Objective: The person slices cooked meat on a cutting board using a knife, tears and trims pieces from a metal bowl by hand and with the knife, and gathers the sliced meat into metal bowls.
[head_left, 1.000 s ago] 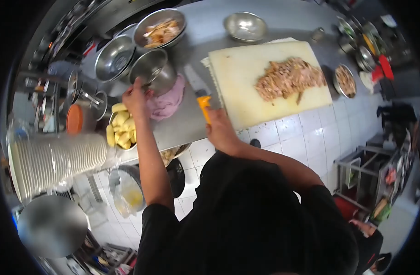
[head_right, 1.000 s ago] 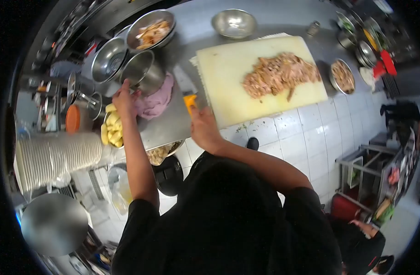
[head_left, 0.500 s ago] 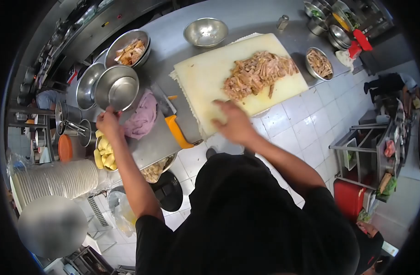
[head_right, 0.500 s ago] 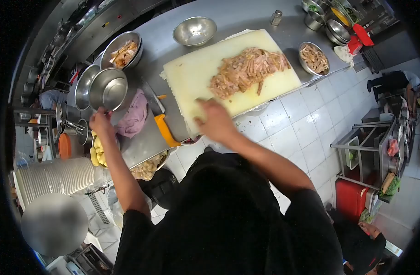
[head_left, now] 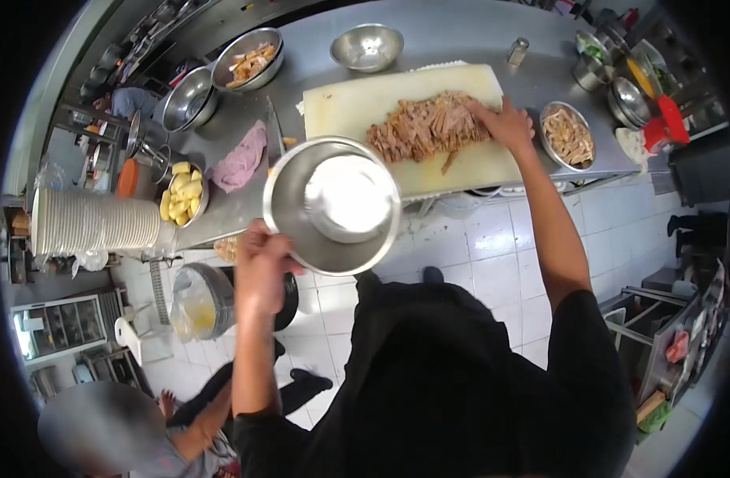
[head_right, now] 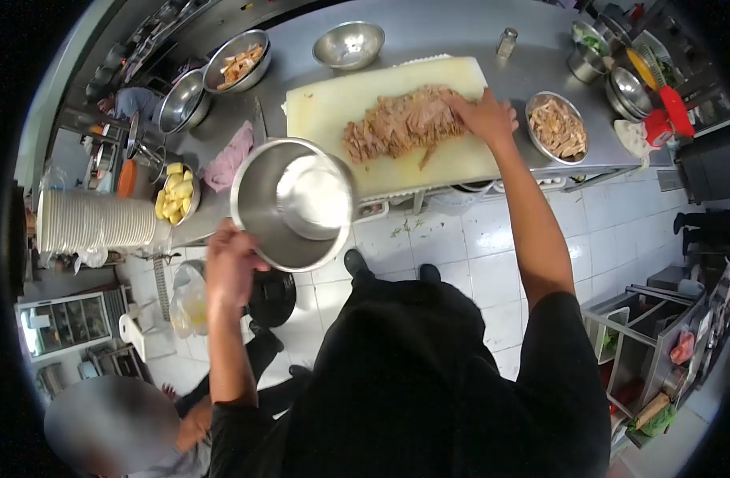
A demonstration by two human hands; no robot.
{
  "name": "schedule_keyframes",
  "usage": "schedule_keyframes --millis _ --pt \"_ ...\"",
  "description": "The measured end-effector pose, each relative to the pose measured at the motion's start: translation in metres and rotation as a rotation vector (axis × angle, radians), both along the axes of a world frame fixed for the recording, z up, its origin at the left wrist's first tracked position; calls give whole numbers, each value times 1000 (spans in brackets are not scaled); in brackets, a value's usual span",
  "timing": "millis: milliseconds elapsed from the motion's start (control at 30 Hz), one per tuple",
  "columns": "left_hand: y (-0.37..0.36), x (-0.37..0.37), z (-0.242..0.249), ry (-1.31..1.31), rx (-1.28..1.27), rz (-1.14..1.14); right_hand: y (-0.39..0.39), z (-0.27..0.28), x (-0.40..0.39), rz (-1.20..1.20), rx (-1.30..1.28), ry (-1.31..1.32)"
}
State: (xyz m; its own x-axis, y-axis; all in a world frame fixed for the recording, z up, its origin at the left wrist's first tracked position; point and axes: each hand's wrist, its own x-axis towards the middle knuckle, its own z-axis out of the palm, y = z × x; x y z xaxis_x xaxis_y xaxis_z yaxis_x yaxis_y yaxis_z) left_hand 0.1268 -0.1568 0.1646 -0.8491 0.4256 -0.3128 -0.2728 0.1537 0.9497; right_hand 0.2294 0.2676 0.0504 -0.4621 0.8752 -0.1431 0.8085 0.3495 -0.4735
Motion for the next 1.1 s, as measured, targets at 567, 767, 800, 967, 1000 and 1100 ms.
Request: schedule_keyframes --millis 567,767,800,967,1000,1100 --pt "170 157 -219 -521 -113 -43 3 -27 -14 265 137 26" --pt "185 183 -228 -683 13 42 -28 -31 31 297 192 157" --pt "186 185 -228 -706 36 61 -41 -29 42 303 213 175" --pt "186 196 -228 -762 90 129 -115 -46 102 278 254 351" --pt "185 199 -233 -751 119 100 -130 -50 114 256 246 355" --pt "185 199 -239 -702 158 73 -151 -71 139 326 89 139"
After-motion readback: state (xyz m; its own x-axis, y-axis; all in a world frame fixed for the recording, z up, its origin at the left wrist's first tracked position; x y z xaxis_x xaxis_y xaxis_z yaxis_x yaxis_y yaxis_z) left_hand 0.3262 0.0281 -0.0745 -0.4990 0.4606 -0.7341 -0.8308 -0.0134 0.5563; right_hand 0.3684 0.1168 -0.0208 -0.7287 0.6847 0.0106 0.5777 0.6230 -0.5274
